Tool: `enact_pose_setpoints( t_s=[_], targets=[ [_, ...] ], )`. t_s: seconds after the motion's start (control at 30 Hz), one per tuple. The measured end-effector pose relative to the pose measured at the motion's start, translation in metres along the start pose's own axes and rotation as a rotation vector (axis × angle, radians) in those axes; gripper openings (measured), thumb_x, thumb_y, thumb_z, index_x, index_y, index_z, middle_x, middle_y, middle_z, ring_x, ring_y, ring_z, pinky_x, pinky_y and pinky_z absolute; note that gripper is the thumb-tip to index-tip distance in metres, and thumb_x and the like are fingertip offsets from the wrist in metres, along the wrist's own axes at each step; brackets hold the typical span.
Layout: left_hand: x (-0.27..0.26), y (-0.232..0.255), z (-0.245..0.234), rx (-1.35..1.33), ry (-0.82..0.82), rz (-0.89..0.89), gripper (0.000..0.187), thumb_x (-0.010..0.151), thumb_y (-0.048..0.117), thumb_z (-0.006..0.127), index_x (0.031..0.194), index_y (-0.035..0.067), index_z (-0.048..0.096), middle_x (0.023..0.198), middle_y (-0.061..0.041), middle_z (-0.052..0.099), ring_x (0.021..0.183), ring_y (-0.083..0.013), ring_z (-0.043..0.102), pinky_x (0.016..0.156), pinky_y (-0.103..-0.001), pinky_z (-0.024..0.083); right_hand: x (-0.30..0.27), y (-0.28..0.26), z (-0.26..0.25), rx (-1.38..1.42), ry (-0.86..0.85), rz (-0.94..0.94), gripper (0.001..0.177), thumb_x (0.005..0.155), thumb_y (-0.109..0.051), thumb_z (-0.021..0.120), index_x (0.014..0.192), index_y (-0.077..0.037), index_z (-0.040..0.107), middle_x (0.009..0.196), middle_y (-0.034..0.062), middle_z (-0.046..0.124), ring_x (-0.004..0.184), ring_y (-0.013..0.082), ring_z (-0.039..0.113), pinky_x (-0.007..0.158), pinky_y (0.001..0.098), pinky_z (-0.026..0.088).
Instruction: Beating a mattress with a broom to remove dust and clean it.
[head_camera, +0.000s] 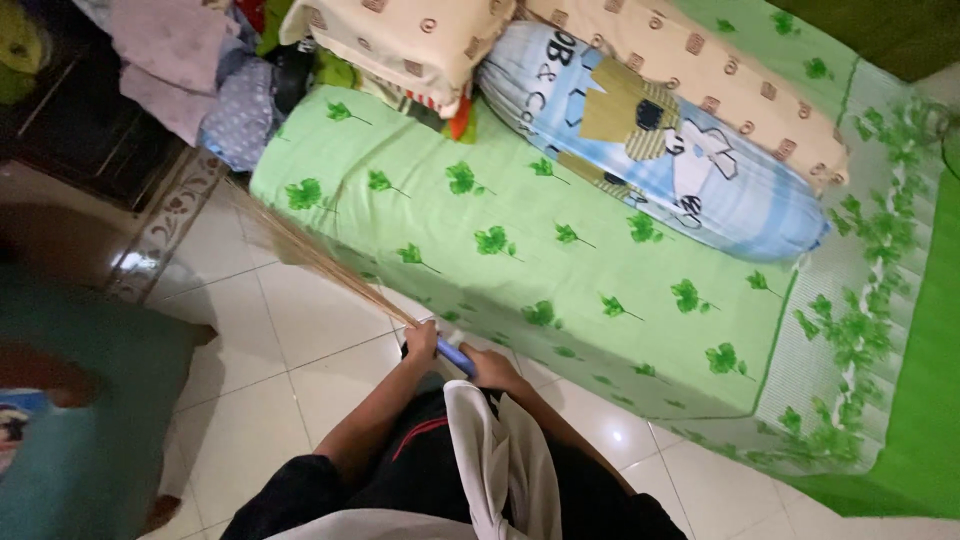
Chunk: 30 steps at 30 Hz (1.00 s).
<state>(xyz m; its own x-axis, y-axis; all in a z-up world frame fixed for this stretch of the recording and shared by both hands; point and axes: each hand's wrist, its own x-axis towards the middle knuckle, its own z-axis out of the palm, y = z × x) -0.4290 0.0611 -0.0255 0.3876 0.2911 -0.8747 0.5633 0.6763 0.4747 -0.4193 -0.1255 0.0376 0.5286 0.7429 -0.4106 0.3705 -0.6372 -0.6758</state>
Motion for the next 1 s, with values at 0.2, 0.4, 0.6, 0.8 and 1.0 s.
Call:
enact_pose_setpoints(
  t_s=[0.2, 0.4, 0.6, 0.8, 1.0],
  targets=[
    [-0.024, 0.128, -0.017, 0.185, 0.262, 1.037, 0.07, 0.087, 0.032, 0.076, 0.131, -0.015, 0.049, 0.124, -0.028, 0.06, 0.111, -0.0336, 0.061, 0.096, -0.045, 0.048, 0.065, -0.112, -0.048, 0.075, 0.307, -0.033, 0.049, 0.082, -0.038, 0.083, 0.118, -0.015, 0.06, 0.086, 0.0175, 0.075, 0.077, 0.0361, 0.075, 0.071, 0.0477, 0.059],
    [-0.079, 0.26, 0.025, 0.131, 0.101, 1.069, 0.097, 0.075, 0.047, 0.091, 0.135, -0.011, 0.04, 0.121, -0.027, 0.063, 0.11, -0.0335, 0.064, 0.094, -0.042, 0.053, 0.131, -0.159, -0.092, 0.337, 0.598, -0.082, 0.037, 0.1, -0.035, 0.065, 0.124, -0.009, 0.053, 0.074, 0.015, 0.073, 0.062, 0.0225, 0.073, 0.058, 0.0393, 0.057],
    [0.028, 0.26, 0.044, 0.52, -0.137, 0.933, 0.07, 0.078, 0.044, 0.09, 0.118, -0.006, 0.062, 0.097, -0.017, 0.078, 0.085, -0.022, 0.077, 0.075, -0.035, 0.06, 0.16, -0.139, -0.087, 0.92, 0.455, 0.207, 0.043, 0.101, -0.054, 0.053, 0.111, -0.012, 0.054, 0.064, 0.0056, 0.061, 0.043, 0.0177, 0.056, 0.041, 0.0343, 0.048],
    [-0.037, 0.268, 0.062, 0.341, -0.124, 0.972, 0.077, 0.071, 0.028, 0.089, 0.123, -0.005, 0.043, 0.091, -0.016, 0.073, 0.078, -0.0234, 0.074, 0.066, -0.038, 0.061, 0.158, -0.133, -0.087, 1.136, 0.52, 0.167, 0.059, 0.105, -0.061, 0.041, 0.092, -0.005, 0.053, 0.055, 0.0086, 0.056, 0.039, 0.0196, 0.056, 0.038, 0.0351, 0.048],
    [-0.002, 0.273, 0.073, 0.202, -0.189, 0.928, 0.092, 0.065, 0.026, 0.093, 0.132, 0.001, 0.035, 0.098, -0.012, 0.068, 0.074, -0.0207, 0.067, 0.061, -0.036, 0.058, 0.187, -0.106, -0.096, 1.005, 0.566, 0.136, 0.059, 0.103, -0.064, 0.041, 0.088, -0.008, 0.055, 0.057, 0.0081, 0.058, 0.044, 0.0197, 0.057, 0.042, 0.0354, 0.049]
  ],
)
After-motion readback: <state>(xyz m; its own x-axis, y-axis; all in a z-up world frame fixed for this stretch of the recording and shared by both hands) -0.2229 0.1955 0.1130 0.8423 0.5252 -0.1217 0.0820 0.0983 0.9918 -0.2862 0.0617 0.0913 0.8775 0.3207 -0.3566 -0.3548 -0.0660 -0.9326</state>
